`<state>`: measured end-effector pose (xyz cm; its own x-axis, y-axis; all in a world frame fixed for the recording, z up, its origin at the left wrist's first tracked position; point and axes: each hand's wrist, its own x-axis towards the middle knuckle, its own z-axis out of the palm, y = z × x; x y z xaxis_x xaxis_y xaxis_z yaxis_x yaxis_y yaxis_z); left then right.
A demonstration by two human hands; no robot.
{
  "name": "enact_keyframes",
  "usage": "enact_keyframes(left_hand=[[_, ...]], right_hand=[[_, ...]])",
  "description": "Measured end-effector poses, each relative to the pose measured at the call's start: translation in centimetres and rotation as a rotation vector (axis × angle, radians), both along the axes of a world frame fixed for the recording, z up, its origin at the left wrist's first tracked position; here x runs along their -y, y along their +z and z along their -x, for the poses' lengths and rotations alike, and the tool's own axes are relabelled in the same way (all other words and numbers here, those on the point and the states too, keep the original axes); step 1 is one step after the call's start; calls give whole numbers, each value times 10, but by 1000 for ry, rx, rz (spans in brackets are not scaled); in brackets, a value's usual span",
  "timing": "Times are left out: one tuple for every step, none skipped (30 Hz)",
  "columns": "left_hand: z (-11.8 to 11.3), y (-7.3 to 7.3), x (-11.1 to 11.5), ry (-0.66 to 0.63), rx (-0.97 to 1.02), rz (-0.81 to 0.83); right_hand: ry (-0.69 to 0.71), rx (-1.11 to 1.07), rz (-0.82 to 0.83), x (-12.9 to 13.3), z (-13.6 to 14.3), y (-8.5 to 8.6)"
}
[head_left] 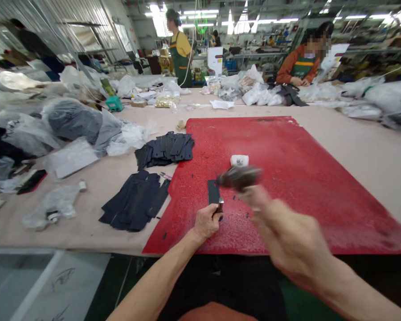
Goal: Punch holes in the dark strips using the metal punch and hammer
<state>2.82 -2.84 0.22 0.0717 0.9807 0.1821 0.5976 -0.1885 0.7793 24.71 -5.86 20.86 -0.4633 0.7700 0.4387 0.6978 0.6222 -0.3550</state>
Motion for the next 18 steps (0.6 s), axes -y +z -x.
enact_keyframes(left_hand=[[0,1,0,-2,1,2],[0,2,0,2,5,2],[0,2,0,8,13,2],[0,3,0,18,22,0],[0,3,0,25,33,-1],[0,4,0,30,41,-4],[0,4,0,33,49,-8],[0,4,0,32,56,-13],[0,4,0,28,64,-16],[1,3,0,25,71,-18],[1,2,0,20,78,-17],[2,1,0,15,86,-12],[2,0,0,11,95,-3],[2,-1,0,8,106,8],[3,-2,0,6,118,19],[3,-3,0,6,133,28],[3,-3,0,9,149,36],[4,-3,-1,12,167,44]], right_hand=[[14,51,27,-1,0,-5],[17,109,67,-2,-2,-10],[8,162,112,-5,-5,-15],[-17,197,159,-9,-10,-20],[-58,206,213,-13,-16,-26],[-109,177,269,-19,-21,-33],[-158,122,340,-25,-25,-44],[-200,51,425,-31,-28,-57],[-240,-32,510,-37,-30,-72],[-274,-112,582,-44,-29,-88],[-301,-169,628,-49,-27,-104],[-330,-187,635,-54,-24,-119],[-365,-161,602,-57,-20,-132],[-400,-99,533,-59,-14,-143],[-434,-24,442,-59,-8,-150],[-461,40,352,-59,-2,-155],[-475,69,290,-58,5,-158],[-464,45,289,-57,13,-160]])
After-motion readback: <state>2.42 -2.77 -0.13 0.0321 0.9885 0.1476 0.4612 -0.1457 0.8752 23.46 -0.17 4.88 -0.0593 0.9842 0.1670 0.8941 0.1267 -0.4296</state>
